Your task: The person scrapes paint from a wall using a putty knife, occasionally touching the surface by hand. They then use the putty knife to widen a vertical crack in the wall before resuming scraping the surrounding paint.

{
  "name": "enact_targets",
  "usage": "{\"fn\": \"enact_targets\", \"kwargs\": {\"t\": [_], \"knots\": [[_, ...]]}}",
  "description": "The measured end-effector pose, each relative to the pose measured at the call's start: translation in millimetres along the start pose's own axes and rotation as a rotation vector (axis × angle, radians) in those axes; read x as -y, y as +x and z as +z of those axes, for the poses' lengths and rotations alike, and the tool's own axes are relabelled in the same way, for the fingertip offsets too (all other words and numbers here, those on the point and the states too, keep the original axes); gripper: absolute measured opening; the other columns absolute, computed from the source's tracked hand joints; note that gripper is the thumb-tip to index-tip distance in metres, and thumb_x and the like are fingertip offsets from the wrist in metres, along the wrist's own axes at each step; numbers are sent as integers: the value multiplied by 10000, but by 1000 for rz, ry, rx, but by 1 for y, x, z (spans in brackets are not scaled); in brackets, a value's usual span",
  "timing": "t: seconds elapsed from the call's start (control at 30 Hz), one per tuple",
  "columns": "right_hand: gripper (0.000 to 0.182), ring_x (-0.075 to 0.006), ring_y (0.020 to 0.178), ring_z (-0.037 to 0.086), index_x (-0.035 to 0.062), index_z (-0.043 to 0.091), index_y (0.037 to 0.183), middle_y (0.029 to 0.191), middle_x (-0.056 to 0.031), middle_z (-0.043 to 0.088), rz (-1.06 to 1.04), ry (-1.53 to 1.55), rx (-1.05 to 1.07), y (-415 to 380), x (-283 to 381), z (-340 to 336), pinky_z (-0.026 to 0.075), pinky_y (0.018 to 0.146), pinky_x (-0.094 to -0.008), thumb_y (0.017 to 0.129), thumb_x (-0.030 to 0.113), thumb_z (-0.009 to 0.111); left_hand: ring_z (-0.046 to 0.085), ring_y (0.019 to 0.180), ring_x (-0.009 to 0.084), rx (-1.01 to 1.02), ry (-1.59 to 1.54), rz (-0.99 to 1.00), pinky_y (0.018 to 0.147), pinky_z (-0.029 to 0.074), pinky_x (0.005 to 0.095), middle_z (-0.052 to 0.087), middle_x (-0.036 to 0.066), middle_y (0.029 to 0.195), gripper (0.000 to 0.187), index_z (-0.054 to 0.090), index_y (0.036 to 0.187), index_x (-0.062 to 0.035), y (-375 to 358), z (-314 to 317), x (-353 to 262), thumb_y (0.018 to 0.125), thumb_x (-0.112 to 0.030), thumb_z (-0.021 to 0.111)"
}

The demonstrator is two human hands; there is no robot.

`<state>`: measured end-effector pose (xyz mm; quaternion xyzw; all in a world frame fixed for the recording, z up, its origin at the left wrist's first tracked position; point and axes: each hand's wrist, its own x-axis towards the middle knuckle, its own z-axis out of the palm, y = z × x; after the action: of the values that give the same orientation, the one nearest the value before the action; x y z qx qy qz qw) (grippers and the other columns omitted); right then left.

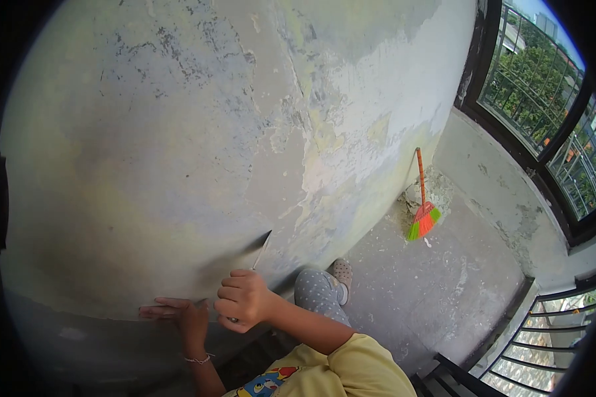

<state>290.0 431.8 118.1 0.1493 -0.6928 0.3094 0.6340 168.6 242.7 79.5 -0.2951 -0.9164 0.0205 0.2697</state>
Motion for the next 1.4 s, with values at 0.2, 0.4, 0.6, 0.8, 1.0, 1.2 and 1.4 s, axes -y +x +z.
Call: {"fn": "enact_targets", "kwargs": {"t": [0.2,0.4,0.6,0.8,1.0,1.2,1.4], "knots": [[324,-199,417,314,101,318,541,544,-14,291,11,-7,-81,14,24,-15,217,420,-318,507,79,639,-210,1236,785,-61,-90,-27,947,88,865,-299,560,1335,1448,-317,1413,49,-1,7,1,697,-370,870],[217,-127,438,268,17,305,542,485,-48,303,649,-72,-575,-66,-26,-61,205,437,-294,578,-3,518,-193,1250,782,-67,-78,-34,942,72,871,-298,543,1357,1442,-304,1425,36,-2,13,3,696,-384,867],[228,-120,388,297,41,292,512,448,-32,338,766,-68,-421,-67,24,-85,224,414,-268,580,4,506,-171,1271,773,-140,-172,-56,943,68,873,-284,519,1393,1401,-285,1447,9,-1,11,-3,721,-393,844],[184,-144,334,300,127,314,560,409,-45,386,597,511,-674,-6,56,-111,317,393,-297,636,90,477,-165,1306,741,-156,-161,-58,985,77,847,-288,485,1425,1372,-264,1460,15,-7,23,-1,749,-443,816],[158,-129,343,332,142,327,582,412,-27,410,436,624,-615,60,71,-113,349,416,-304,651,89,459,-119,1325,735,-172,-178,-64,1024,93,822,-245,455,1469,1312,-199,1493,-5,-29,56,10,770,-474,791],[165,-150,336,335,100,349,569,420,-51,437,353,469,-536,61,55,-79,309,396,-297,602,52,503,-162,1369,671,-13,-347,-118,1086,100,752,-269,404,1500,1339,-208,1523,-75,-59,62,10,745,-420,825],[253,-219,371,382,69,344,548,483,-66,432,286,578,143,27,52,-30,262,408,-339,553,-36,574,-61,1444,582,431,-1109,-105,1140,173,660,-188,368,1546,1276,-131,1551,-69,-74,-5,4,765,-338,837]]}}
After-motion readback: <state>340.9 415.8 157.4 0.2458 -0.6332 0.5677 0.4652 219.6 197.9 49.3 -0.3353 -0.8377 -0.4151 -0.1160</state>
